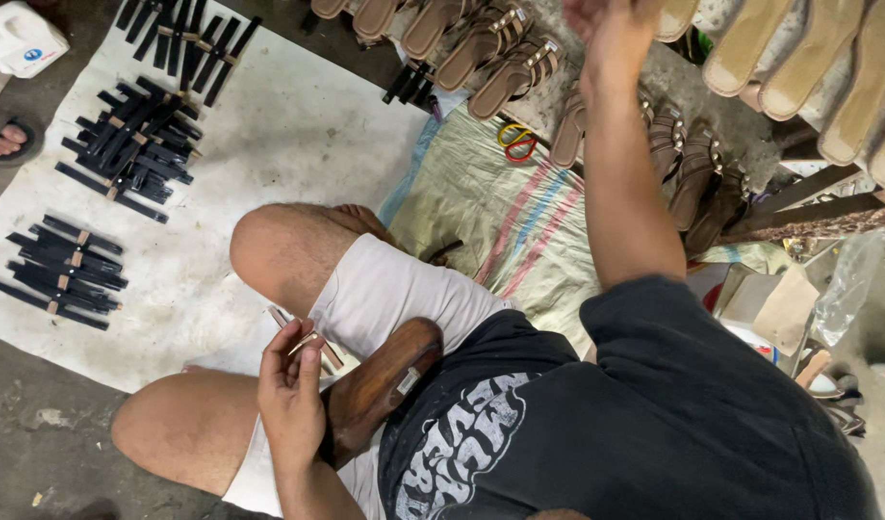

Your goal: The person assembles a brown sandal by attaching straps to the sole using a hammer and small metal pieces. They repeatedly position the straps, tap them into place, and inspect the fit while sitting on the floor.

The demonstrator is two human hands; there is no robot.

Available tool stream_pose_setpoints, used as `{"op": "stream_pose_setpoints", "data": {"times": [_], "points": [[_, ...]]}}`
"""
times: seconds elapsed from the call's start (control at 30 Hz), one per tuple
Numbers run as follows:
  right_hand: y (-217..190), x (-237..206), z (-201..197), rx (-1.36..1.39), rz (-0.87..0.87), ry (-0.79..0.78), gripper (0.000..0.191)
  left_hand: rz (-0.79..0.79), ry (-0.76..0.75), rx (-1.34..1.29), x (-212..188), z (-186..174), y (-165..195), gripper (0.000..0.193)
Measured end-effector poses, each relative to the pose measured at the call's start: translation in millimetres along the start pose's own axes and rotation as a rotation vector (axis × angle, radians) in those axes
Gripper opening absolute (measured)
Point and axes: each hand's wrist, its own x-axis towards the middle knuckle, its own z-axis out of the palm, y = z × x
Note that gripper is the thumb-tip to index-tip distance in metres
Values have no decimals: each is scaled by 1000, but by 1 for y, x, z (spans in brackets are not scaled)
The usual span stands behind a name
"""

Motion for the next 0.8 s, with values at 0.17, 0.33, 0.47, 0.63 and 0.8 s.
{"op": "stream_pose_setpoints", "data": {"times": [0.17,0.33,0.47,0.63,0.8], "points": [[-4,-54,-33,-167,-61,149,67,-23,4,-6,-1,-2,1,42],[-9,-120,-16,-732,-625,-114,62,103,6,-24,1,1,29,43],[-22,-233,33,-712,-437,-837,81,267,-158,-249,2,13,63,74],[-23,-316,83,-220,-365,-1812,62,132,86,-553,3,-1,76,92],[-16,-311,117,-279,-246,-2131,75,162,506,-369,-30,-79,57,103]]}}
